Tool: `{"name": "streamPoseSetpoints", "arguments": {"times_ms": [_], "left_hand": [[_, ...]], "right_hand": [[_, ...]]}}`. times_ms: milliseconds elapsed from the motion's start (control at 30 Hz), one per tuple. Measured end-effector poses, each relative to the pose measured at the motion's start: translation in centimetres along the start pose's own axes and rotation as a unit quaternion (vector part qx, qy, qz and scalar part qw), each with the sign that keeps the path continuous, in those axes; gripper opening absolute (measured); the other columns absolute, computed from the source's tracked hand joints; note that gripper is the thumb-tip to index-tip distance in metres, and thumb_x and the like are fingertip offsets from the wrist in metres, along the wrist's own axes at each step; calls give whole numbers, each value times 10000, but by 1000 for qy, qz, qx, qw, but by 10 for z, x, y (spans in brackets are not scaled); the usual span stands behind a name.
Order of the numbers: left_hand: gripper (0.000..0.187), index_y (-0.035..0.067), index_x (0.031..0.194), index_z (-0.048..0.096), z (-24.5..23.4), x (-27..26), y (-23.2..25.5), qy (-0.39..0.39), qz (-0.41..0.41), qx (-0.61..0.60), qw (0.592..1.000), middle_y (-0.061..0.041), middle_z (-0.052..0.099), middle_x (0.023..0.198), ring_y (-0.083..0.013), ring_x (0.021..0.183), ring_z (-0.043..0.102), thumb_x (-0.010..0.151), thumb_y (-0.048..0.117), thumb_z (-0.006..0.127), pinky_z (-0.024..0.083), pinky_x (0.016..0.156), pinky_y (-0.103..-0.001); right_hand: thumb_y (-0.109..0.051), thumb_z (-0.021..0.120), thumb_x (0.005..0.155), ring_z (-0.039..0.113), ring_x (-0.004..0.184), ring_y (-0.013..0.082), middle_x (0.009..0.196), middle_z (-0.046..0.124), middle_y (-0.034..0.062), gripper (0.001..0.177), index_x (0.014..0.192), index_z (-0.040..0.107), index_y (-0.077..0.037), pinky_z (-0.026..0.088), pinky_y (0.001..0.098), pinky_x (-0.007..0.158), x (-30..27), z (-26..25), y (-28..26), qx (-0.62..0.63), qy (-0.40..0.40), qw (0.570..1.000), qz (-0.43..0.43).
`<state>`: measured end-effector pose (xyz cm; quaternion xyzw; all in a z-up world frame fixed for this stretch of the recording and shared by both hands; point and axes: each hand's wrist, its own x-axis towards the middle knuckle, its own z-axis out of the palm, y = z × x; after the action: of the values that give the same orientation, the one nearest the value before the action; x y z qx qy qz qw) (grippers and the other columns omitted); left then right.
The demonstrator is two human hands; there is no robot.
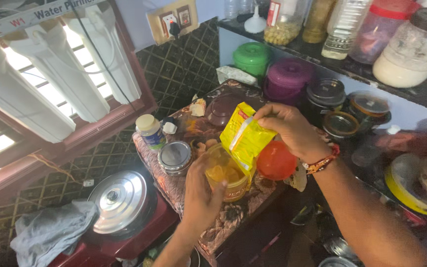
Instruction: The person opens a white-lidded container, wipes its lid with a cloth, and closes it. They then open a red-lidded jar, wipe its lid, remove yellow packets from inside, and transfer the packet contents into a larger translucent plastic jar, handling the packets and jar by hand.
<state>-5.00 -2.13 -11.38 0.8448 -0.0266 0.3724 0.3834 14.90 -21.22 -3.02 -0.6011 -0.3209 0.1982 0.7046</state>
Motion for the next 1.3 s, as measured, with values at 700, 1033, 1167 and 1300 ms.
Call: {"name": "streamPoseSetpoints", "arguments": {"times_ms": [700, 1033, 1167, 1300], "left_hand": [[115, 33, 1072, 559, 41, 69, -28, -52, -178, -296, 937, -17, 662, 997, -87, 920, 611, 1000, -12, 636, 517, 794, -247], [145, 44, 1085, 534, 45, 63, -28, 54, -159, -352, 921, -46, 660, 1091, -111, 1025, 625, 994, -49, 599, 540, 887, -271], [143, 33, 1102, 533, 51, 59, -29, 64, -155, -348, 922, -54, 661, 1071, -115, 1020, 624, 1005, -53, 591, 517, 894, -274], [126, 21, 1104, 525, 51, 57, -29, 60, -158, -318, 933, -72, 672, 1047, -116, 983, 655, 1015, -43, 587, 550, 855, -272]], "right_hand": [[-59, 658, 962, 617, 961, 83, 1037, 656, 10, 308, 1266, 622, -20, 516, 247, 850, 58, -30, 26, 32, -109, 992, -59], [-189, 690, 921, 646, 1107, 124, 1267, 653, 75, 557, 1414, 465, -59, 556, 293, 901, 33, -14, 56, 23, -138, 989, -49], [-65, 703, 941, 656, 1063, 132, 1179, 693, 76, 414, 1333, 581, -6, 557, 300, 932, 21, -1, 70, -61, -141, 986, -67], [-21, 692, 917, 691, 998, 105, 1097, 735, 42, 350, 1263, 640, -13, 587, 293, 877, 20, 2, 73, -74, -106, 991, -44]]}}
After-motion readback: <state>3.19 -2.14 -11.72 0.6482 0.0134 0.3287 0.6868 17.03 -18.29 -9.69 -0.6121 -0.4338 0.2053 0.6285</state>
